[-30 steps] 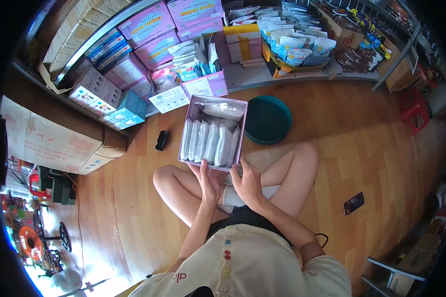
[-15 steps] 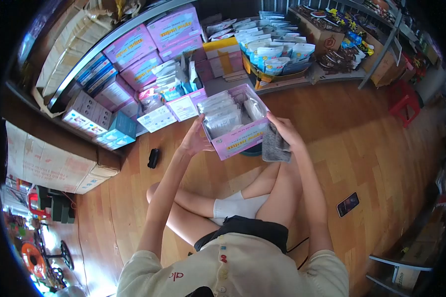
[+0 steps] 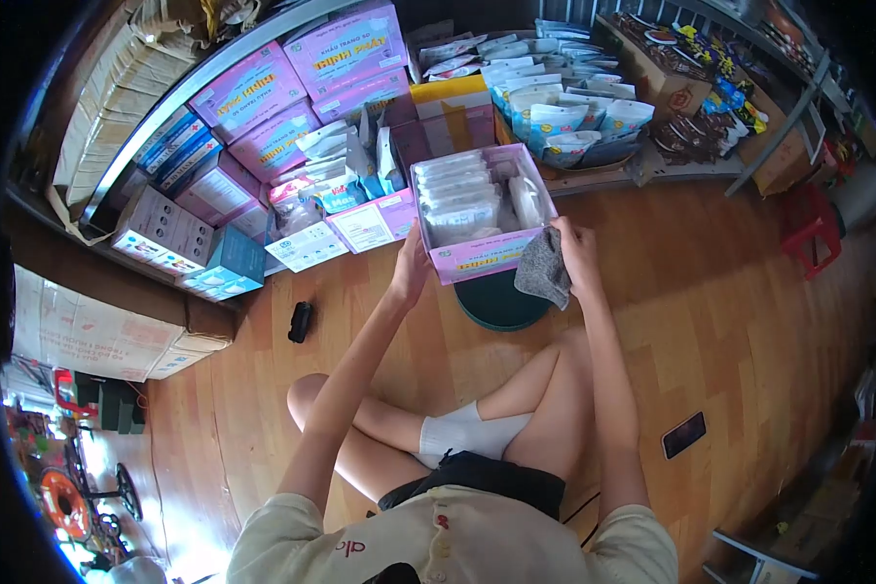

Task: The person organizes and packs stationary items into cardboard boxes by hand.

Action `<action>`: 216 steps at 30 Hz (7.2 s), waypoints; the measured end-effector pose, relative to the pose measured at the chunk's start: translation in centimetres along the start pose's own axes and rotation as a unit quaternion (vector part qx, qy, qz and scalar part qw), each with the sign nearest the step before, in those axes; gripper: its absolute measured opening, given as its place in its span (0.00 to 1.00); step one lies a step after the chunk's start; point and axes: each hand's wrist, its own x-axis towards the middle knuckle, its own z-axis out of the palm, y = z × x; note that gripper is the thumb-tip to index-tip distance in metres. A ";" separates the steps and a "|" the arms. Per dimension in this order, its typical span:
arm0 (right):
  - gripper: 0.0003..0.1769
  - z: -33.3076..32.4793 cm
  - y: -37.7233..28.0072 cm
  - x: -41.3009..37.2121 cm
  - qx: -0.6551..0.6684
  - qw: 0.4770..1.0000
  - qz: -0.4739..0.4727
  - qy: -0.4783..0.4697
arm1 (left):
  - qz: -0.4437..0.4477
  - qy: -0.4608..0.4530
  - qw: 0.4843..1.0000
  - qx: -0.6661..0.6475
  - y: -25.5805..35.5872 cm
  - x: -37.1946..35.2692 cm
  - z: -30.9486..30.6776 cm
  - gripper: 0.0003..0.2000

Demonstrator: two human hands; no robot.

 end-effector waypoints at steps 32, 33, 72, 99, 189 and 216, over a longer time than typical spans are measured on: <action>0.25 8.4 4.0 12.8 -0.008 0.997 -0.065 0.030 | 0.181 -0.028 0.964 0.194 -3.9 6.8 -0.6 0.22; 0.25 8.3 4.1 12.6 -0.008 0.997 -0.065 0.032 | 0.174 -0.030 0.963 0.203 -3.6 7.2 -0.8 0.21; 0.16 -9.3 13.8 -12.4 0.137 0.974 0.143 -0.108 | 0.149 0.594 0.788 0.068 7.1 -1.9 -18.9 0.59; 0.19 -8.3 12.3 -13.0 0.113 0.981 0.109 -0.111 | 0.178 0.373 0.881 -0.230 7.0 -0.1 -22.8 0.47; 0.42 7.7 14.4 -13.4 -0.198 0.892 -0.189 -0.360 | 0.260 0.063 0.770 0.579 -0.9 -25.3 -16.9 0.57; 0.52 1.6 12.4 -17.1 -0.159 0.931 -0.041 -0.326 | 0.018 0.322 0.940 0.114 9.4 -7.9 -26.5 0.50</action>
